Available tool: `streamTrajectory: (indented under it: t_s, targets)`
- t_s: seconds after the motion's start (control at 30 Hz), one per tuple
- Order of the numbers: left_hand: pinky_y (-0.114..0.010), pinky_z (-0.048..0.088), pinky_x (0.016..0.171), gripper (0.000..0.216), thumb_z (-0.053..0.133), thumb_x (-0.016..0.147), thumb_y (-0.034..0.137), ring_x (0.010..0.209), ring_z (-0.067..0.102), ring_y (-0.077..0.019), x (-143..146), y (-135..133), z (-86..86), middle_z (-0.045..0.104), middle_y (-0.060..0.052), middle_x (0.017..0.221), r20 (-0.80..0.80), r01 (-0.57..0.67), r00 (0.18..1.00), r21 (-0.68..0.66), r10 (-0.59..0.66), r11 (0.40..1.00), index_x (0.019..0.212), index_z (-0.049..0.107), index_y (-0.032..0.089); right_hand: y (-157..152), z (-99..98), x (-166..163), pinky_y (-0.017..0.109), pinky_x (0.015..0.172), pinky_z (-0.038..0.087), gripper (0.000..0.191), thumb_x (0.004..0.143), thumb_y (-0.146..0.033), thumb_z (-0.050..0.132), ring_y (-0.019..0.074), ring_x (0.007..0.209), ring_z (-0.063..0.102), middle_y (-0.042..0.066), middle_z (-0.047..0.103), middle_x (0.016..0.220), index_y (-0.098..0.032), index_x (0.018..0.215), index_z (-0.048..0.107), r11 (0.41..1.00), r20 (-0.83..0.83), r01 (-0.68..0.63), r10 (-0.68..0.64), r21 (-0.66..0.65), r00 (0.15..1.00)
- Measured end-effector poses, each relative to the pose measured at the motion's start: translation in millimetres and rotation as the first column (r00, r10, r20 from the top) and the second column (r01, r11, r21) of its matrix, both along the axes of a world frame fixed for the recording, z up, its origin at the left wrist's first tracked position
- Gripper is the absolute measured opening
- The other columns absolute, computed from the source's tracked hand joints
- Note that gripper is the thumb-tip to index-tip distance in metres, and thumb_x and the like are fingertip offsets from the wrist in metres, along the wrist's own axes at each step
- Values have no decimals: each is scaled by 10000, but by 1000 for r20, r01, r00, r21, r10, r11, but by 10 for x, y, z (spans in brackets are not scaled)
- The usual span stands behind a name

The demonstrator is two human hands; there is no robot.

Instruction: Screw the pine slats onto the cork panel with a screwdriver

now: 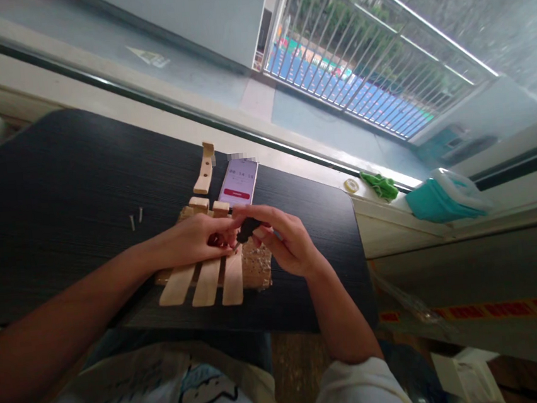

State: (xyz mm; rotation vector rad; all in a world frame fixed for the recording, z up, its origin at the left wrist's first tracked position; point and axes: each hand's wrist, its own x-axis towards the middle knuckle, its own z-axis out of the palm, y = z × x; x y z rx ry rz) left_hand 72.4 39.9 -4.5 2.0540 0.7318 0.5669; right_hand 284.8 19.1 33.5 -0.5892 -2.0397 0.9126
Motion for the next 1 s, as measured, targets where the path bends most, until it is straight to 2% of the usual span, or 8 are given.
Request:
streamTrajectory:
  t_s: [0.1, 0.27, 0.5, 0.67, 1.0]
  targets:
    - [-206, 389, 567, 53, 614, 768, 157, 594, 568, -102, 1, -2, 6, 610, 31, 670, 5, -5, 1000, -8, 5, 1000, 821, 608, 157, -7, -18, 12, 207, 555, 544, 367, 953, -220, 477, 63, 618, 592, 18, 714, 1020, -315, 1308, 472, 999, -11, 28, -28, -17, 1000]
    - [-207, 394, 576, 61, 607, 777, 149, 599, 569, -101, -1, -3, 11, 616, 28, 684, -4, -3, 1000, 2, 3, 1000, 837, 615, 153, -22, -14, 6, 232, 553, 574, 295, 935, -251, 521, 88, 650, 656, 23, 741, 998, -291, 1226, 549, 996, -3, 91, -91, 5, 996]
    - [-203, 386, 574, 33, 613, 781, 152, 590, 553, -93, -6, 0, -5, 607, 33, 678, 6, -7, 1000, 13, 7, 1000, 814, 612, 155, -20, -40, -41, 247, 554, 580, 294, 888, -245, 605, 108, 685, 698, 6, 754, 967, -301, 1176, 590, 989, -57, 149, -149, 4, 987]
    - [-201, 379, 567, 36, 610, 769, 137, 569, 527, -88, -1, -1, 11, 590, 36, 665, 8, -2, 1000, 2, 2, 1000, 799, 611, 157, -11, -97, -89, 237, 492, 559, 267, 863, -316, 637, 124, 681, 704, 9, 744, 909, -295, 1121, 575, 972, -89, 233, -230, 29, 969]
    - [-197, 390, 588, 75, 621, 752, 96, 575, 535, -85, -2, 1, 10, 600, 41, 670, 16, -3, 1000, -2, 3, 1000, 786, 603, 160, 72, -168, -108, 270, 556, 567, 312, 842, -310, 670, 128, 680, 659, -22, 658, 820, -352, 1129, 555, 964, -125, 235, -220, 123, 967]
